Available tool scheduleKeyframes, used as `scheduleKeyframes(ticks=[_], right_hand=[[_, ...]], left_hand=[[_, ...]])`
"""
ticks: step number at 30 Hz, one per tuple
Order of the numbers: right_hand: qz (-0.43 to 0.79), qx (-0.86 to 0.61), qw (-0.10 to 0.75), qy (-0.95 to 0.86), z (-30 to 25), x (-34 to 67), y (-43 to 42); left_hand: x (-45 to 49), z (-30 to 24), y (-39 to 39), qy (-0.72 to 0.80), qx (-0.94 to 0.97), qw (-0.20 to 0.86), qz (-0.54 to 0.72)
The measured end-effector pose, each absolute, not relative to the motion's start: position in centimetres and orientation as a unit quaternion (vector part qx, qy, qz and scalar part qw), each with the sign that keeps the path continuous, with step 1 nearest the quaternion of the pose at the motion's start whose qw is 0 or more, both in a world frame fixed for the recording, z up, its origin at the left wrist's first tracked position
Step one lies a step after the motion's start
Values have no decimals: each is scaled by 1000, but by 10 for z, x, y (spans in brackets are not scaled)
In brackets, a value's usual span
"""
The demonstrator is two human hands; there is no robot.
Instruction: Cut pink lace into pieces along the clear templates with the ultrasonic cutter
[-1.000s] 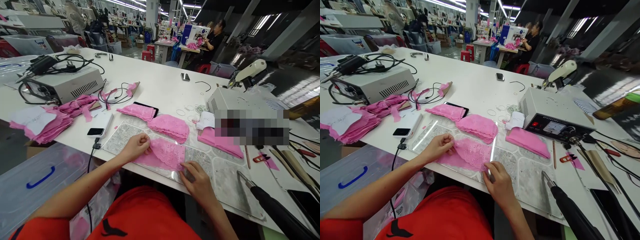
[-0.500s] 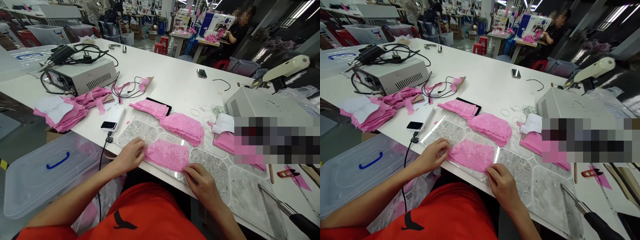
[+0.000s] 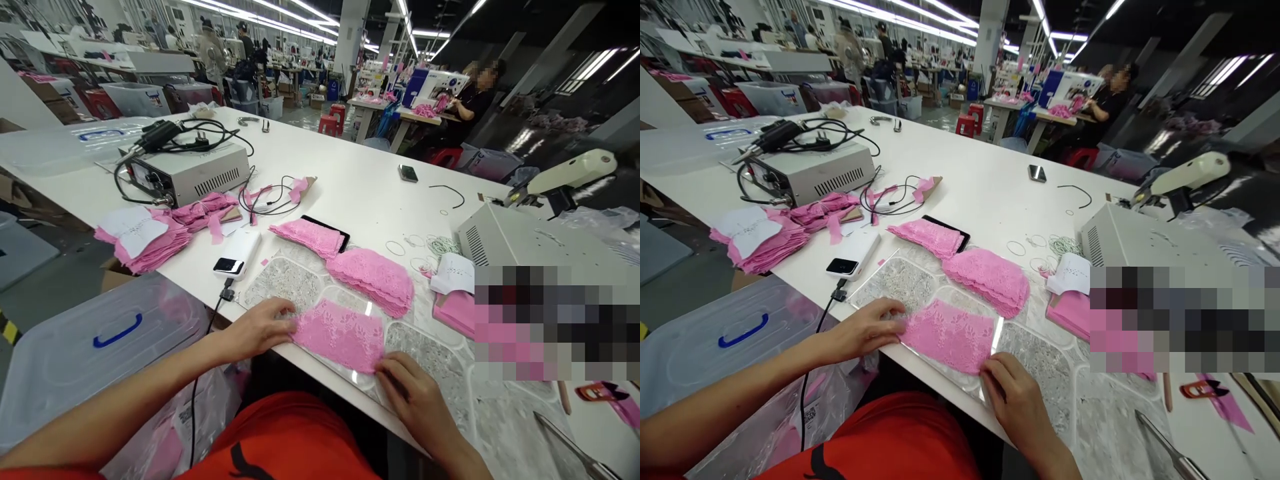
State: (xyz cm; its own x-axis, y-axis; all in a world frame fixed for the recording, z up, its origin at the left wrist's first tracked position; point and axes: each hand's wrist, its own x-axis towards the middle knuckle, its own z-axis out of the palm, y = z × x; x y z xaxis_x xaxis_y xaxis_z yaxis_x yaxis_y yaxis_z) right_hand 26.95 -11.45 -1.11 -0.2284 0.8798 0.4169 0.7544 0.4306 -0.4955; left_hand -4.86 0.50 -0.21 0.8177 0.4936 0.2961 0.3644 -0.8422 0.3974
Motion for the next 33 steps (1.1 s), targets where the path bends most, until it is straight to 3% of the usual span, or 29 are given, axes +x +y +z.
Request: scheduleKeyframes(ticks=[6,11,16,19,26,33], right_hand=[[225,-569,303,-731,32,276,-79],[268,-614,298,-680,75,282,6],[144,-588,396,-690,101,272,110],[96,-562,412,-711,93,258,144],[114,-498,320,-798,29,215,136],[120,-559,337,-748,38,252,89]], left_hand=[[-43,15,27,198,934,235,182],[-29,53,121,278,905,243,210],[-24,82,229,354,874,180,280],[-35,79,255,372,865,149,301],[-85,31,243,369,895,149,203],[-69,49,225,327,912,131,208]])
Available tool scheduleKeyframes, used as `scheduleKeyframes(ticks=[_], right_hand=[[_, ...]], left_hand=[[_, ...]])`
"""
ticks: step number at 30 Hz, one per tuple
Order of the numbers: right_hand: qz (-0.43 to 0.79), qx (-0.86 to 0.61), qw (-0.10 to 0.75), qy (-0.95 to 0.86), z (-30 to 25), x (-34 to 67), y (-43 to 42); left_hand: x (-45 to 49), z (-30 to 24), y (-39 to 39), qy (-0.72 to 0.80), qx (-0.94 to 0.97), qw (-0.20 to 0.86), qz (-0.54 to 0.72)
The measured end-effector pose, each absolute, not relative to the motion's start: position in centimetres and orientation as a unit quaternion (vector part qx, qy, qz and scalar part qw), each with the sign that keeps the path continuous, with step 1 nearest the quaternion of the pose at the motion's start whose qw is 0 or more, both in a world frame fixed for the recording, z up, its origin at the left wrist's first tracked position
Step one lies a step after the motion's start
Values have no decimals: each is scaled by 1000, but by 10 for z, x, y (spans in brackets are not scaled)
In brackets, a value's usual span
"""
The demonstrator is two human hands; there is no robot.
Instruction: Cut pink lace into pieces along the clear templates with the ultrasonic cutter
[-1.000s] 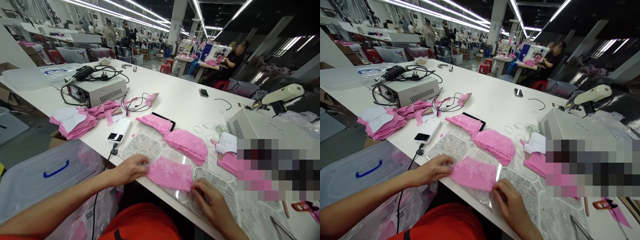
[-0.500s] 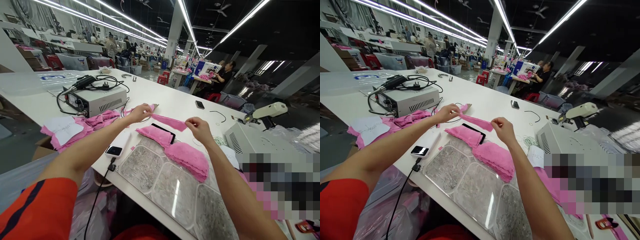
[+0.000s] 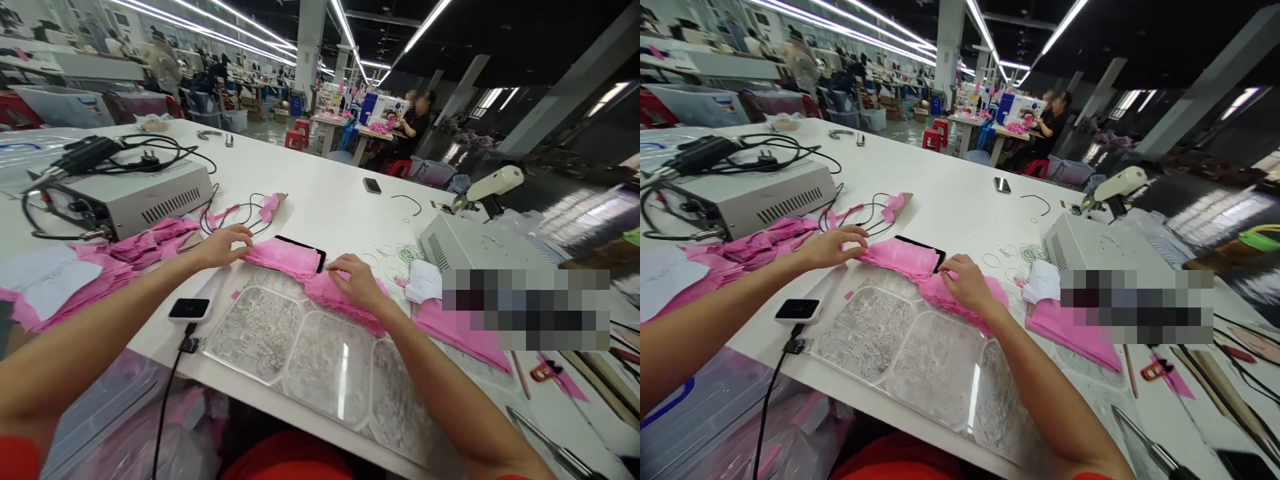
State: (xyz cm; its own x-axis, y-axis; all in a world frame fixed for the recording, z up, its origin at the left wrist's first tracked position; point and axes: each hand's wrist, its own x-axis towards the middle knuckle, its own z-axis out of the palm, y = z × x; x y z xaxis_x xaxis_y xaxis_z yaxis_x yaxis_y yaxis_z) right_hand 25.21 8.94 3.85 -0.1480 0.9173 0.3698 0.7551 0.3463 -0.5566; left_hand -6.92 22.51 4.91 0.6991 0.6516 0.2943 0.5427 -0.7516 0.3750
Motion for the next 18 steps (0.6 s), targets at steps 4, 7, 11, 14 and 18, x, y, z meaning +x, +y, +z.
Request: scheduleKeyframes(ticks=[4,7,11,14,18], right_hand=[[135,-622,337,-694,37,297,49],[154,-639,318,-684,26,315,29],[159,-644,300,-686,19,320,21],[162,-642,294,-690,20,319,21],[151,-641,289,-695,22,317,21]], left_hand=[[-7,52,190,232,943,141,195],[46,41,165,177,960,143,160],[85,29,157,170,967,136,134],[90,30,160,172,967,138,129],[89,37,160,170,965,150,131]])
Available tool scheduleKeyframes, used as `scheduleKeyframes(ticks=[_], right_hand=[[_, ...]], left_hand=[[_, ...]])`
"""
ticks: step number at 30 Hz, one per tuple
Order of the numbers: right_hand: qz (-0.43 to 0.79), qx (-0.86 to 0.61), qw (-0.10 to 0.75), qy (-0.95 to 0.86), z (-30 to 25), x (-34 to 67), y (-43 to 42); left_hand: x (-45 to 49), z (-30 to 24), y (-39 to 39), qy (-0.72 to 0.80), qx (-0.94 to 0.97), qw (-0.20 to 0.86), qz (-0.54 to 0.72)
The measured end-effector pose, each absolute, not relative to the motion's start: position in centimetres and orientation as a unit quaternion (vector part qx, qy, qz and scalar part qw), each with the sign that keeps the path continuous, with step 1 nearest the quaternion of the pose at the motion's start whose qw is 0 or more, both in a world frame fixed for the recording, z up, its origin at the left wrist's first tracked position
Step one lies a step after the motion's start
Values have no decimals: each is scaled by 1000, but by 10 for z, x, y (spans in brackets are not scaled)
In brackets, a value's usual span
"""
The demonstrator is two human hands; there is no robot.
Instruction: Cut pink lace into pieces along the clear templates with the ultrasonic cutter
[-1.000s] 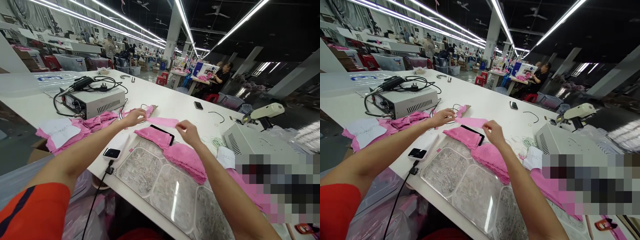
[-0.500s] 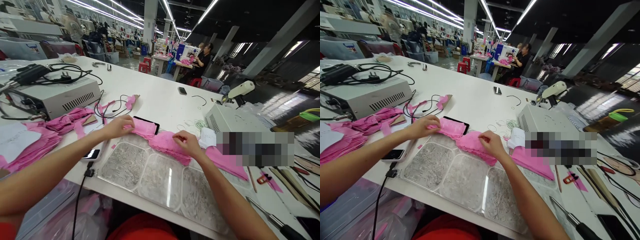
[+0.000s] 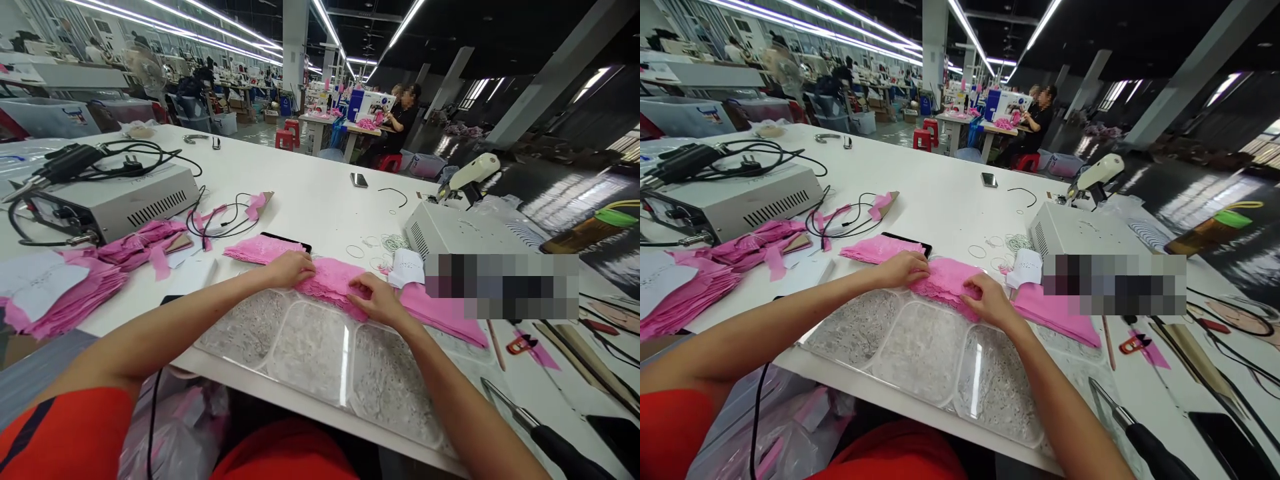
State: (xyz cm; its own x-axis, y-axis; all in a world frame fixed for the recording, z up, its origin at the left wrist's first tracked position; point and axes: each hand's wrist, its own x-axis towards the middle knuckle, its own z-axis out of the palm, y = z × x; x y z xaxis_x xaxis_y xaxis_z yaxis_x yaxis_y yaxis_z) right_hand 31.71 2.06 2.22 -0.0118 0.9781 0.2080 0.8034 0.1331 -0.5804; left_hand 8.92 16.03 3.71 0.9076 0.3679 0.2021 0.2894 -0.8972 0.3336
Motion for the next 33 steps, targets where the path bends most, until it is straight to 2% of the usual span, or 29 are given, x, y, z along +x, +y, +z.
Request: scheduleKeyframes(ticks=[5,10,18,24,29,33], right_hand=[[101,-647,279,-702,20,309,19],[-48,-635,255,-727,15,299,21],[-118,-650,266,-702,5,300,29],[-125,-623,274,-722,8,304,3],[-122,-530,282,-790,0,275,-34],[-46,-454,261,-851,-1,243,-55]], left_hand=[[94,45,158,181,959,159,151],[96,52,157,191,950,166,180],[92,50,154,203,943,172,199],[68,54,142,182,949,184,180],[22,54,113,158,956,204,143],[-14,47,96,136,968,190,87]])
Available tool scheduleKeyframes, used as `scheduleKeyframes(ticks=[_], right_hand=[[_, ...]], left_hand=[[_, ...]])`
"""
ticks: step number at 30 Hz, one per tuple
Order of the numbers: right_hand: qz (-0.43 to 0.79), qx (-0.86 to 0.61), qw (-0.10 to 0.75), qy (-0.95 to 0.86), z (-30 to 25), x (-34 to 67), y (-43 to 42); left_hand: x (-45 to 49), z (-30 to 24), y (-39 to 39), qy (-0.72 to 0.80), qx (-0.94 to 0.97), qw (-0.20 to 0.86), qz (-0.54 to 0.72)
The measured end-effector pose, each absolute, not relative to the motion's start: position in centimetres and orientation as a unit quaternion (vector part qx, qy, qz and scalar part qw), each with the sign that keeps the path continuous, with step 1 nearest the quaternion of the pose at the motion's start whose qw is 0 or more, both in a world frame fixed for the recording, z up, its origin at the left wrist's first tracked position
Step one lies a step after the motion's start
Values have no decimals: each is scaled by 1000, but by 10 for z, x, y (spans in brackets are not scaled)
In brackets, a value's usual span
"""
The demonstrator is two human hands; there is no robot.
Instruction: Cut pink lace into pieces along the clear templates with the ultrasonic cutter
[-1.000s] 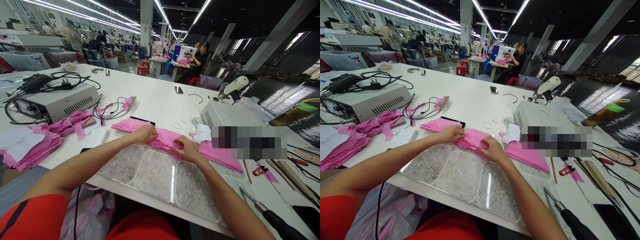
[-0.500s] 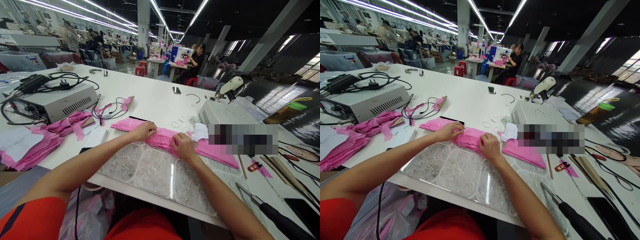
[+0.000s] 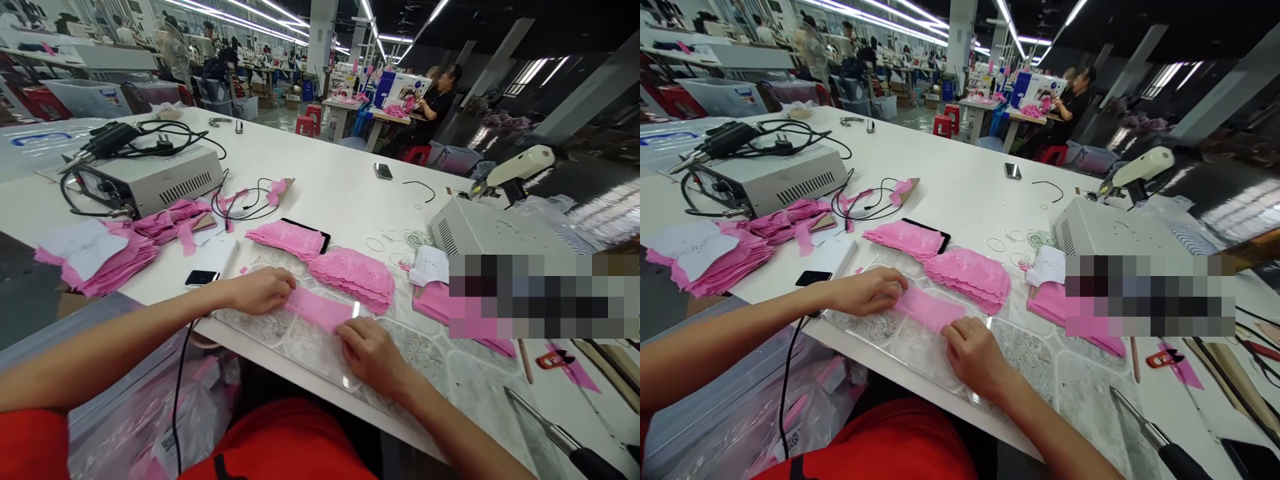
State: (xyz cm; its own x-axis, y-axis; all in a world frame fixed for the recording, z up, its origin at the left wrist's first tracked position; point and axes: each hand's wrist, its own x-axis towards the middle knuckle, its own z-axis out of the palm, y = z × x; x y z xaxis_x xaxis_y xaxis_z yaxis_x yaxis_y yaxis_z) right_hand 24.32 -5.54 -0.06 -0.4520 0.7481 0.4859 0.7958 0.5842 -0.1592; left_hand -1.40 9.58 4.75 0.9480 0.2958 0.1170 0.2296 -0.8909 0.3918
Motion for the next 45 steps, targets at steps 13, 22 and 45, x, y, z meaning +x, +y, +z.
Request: scheduleKeyframes(ticks=[13,22,45], right_hand=[[234,-640,373,-630,17,275,33],[246,-648,343,-633,14,279,33],[129,-679,474,-546,52,273,58]], left_hand=[[61,32,135,212,968,76,108],[62,35,146,185,974,65,112],[131,31,95,361,900,0,243]])
